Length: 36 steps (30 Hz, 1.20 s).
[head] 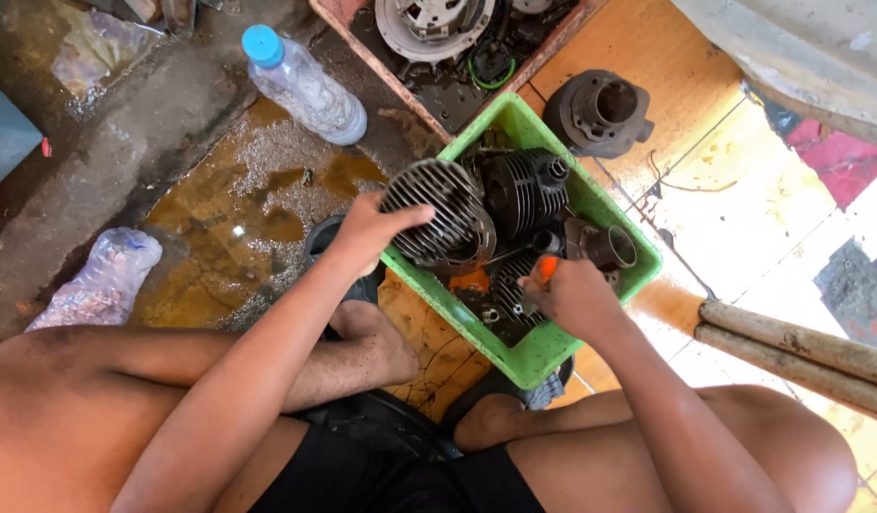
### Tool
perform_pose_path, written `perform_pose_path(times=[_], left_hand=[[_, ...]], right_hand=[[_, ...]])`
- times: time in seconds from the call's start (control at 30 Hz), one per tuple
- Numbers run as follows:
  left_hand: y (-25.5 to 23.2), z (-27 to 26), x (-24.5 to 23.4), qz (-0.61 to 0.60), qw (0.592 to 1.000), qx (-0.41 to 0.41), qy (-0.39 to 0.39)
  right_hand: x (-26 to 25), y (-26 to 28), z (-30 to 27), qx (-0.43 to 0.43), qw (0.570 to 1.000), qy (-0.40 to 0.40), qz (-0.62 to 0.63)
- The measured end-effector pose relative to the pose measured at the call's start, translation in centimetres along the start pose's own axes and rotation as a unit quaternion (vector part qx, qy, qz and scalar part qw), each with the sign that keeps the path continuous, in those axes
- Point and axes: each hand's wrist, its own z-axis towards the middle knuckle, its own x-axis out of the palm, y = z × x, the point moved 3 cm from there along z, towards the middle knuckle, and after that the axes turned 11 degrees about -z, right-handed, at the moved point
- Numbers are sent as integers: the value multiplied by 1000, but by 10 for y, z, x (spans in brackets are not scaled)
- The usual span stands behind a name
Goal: The person scrubs various engine components, including a circular metal part and a cylinder head, using a brush and a screwdriver. The parts are handled over a green plastic bin, and the person occasionally moves items between bins.
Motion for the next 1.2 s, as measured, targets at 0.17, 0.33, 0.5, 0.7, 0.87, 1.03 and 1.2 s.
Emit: perform_pose_path(times=[0.17, 0.33, 0.5, 0.7, 0.87, 1.03, 1.2], left_hand=[[66, 44, -26, -227, 973, 9, -49], [65, 32, -19, -359, 932, -37, -21], [4, -19, 7, -459, 886, 43, 43], [-6, -10, 4, -560, 825, 71, 32], [15, 7, -8, -559, 828, 50, -13], [23, 11, -10, -542, 840, 31, -19], [25, 12, -13, -561, 827, 10, -51]], right_hand=[[81, 16, 17, 12, 992, 129, 0], [100, 13, 26, -108, 976, 179, -61], [-21, 3, 49, -71, 960, 17, -271], [9, -98, 99, 205, 942, -218, 154], [-4, -35, 95, 213, 956, -77, 189], [17, -55, 128, 222, 936, -162, 222], [15, -54, 147, 215, 931, -216, 200]])
